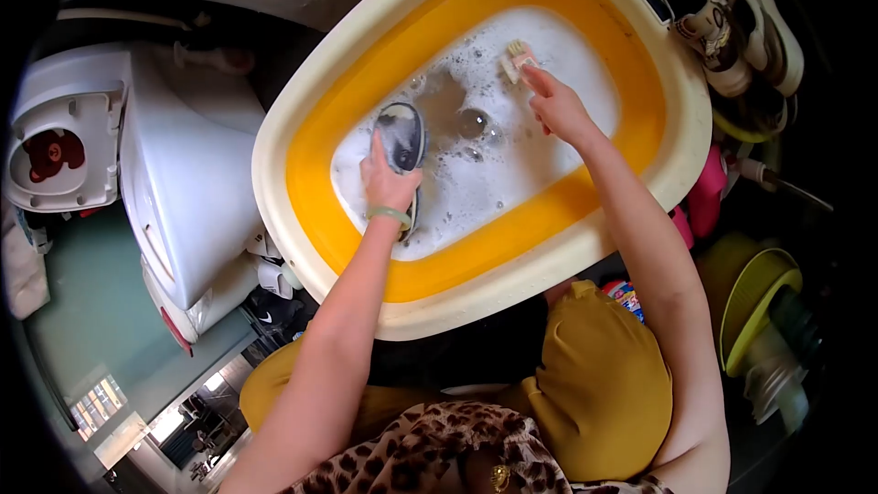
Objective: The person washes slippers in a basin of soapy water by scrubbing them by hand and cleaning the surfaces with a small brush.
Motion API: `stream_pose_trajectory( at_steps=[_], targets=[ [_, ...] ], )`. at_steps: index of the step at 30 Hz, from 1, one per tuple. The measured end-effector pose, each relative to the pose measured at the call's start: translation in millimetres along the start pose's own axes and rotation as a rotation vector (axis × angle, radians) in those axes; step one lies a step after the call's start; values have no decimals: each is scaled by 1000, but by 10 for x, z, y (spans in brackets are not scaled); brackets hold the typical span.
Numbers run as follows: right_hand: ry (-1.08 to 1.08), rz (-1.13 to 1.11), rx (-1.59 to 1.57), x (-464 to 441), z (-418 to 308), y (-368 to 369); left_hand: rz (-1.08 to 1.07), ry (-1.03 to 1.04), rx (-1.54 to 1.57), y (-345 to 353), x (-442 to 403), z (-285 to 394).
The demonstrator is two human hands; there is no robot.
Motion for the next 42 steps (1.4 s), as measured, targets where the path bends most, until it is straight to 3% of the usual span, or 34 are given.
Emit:
stream_pose_trajectory(
  at_steps=[3,8,12,14,20,24,28,29,30,32,34,36,38,40,42],
  targets=[
    [-14,20,22,-34,-27,-16,260,227,140,-390,143,177],
    [4,6,64,-82,-29,-2,369,323,96,-674,167,317],
    [38,-3,119,-44,-24,5,272,252,74,-296,67,133],
    [43,-26,138,-35,-39,-16,128,34,-46,-53,34,71],
    [39,0,85,3,18,-35,-35,-146,-312,400,43,23],
    [128,-52,-77,-11,7,-35,-29,-69,-428,627,69,-101],
    [124,-61,-40,-72,18,-31,-172,-127,-459,523,4,-21],
    [118,-47,-23,-68,20,-24,-24,-58,-499,574,7,-61],
    [121,-33,-9,-32,25,-9,-25,-45,-504,502,-15,-27],
    [87,-22,-23,-44,49,-1,-113,-74,-180,255,-91,-19],
    [-3,-3,-14,-34,-4,-16,-61,7,-114,142,-81,-99],
    [6,7,-34,-18,-5,-13,115,168,9,12,-29,-101],
    [4,12,-43,-35,-17,-37,143,129,64,-258,112,100],
    [1,15,-50,-62,-27,-41,332,260,116,-451,210,179],
    [-5,30,-33,-71,-30,-45,385,275,101,-522,274,253]
  ],
)
Point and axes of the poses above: each hand's wrist, its own x-axis away from the middle knuckle, its own y-axis out of the palm, z = x × y, the point moved 1 cm from there along -x, towards the middle knuckle, and after that the axes turned 8 degrees about x, right-handed, at the moved point
